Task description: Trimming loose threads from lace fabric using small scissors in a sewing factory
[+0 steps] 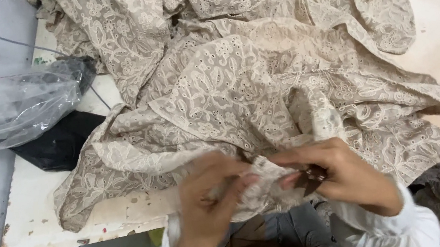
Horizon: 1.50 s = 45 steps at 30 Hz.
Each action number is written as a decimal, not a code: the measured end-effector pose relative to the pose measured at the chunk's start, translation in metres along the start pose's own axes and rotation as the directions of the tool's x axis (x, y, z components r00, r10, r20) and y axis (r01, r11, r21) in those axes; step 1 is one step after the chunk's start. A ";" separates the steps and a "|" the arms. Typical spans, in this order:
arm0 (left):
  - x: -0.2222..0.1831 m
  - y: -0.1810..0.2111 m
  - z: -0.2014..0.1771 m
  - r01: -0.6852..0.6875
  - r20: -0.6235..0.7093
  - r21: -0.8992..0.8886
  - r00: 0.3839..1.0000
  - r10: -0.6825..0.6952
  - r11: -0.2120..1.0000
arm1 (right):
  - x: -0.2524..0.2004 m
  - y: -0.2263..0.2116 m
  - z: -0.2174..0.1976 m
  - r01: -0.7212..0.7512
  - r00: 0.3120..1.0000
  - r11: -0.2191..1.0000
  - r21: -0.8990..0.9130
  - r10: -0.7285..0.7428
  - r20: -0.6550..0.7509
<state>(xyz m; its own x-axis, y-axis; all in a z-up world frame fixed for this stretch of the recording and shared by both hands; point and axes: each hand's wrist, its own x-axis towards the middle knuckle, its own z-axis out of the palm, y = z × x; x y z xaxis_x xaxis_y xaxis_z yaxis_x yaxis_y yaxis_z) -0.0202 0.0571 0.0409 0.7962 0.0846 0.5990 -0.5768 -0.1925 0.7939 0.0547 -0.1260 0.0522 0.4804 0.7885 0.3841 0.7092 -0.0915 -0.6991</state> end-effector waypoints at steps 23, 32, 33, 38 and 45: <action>0.099 0.003 -0.045 -0.182 -0.529 -0.336 0.848 -0.025 0.924 | -0.018 0.107 -0.072 -0.109 0.384 0.710 -0.696 -0.615 -0.688; -0.060 -0.083 -0.067 0.198 -0.496 -0.423 0.766 -0.409 0.884 | -0.080 0.120 0.068 -0.300 0.798 0.850 -0.434 -0.026 -0.603; -0.062 -0.074 -0.065 0.181 -0.499 -0.460 0.757 -0.421 0.869 | -0.085 0.126 0.072 -0.260 0.760 0.875 -0.407 -0.075 -0.646; -0.076 -0.063 -0.054 0.192 -0.500 -0.487 0.738 -0.453 0.852 | -0.122 0.181 0.090 -0.201 0.511 0.833 -0.516 -0.360 -0.781; -0.101 -0.085 -0.048 0.138 -0.540 -0.540 0.700 -0.467 0.830 | -0.153 0.211 0.104 -0.241 0.267 0.830 -0.504 -0.442 -0.856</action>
<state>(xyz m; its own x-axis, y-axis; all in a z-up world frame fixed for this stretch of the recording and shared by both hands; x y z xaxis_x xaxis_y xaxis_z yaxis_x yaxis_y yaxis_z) -0.0604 0.1116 -0.0817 0.7284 0.6771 0.1045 -0.4678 0.3800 0.7980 0.0773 -0.2033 -0.2168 0.2563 -0.2699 0.9282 0.7327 -0.5720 -0.3687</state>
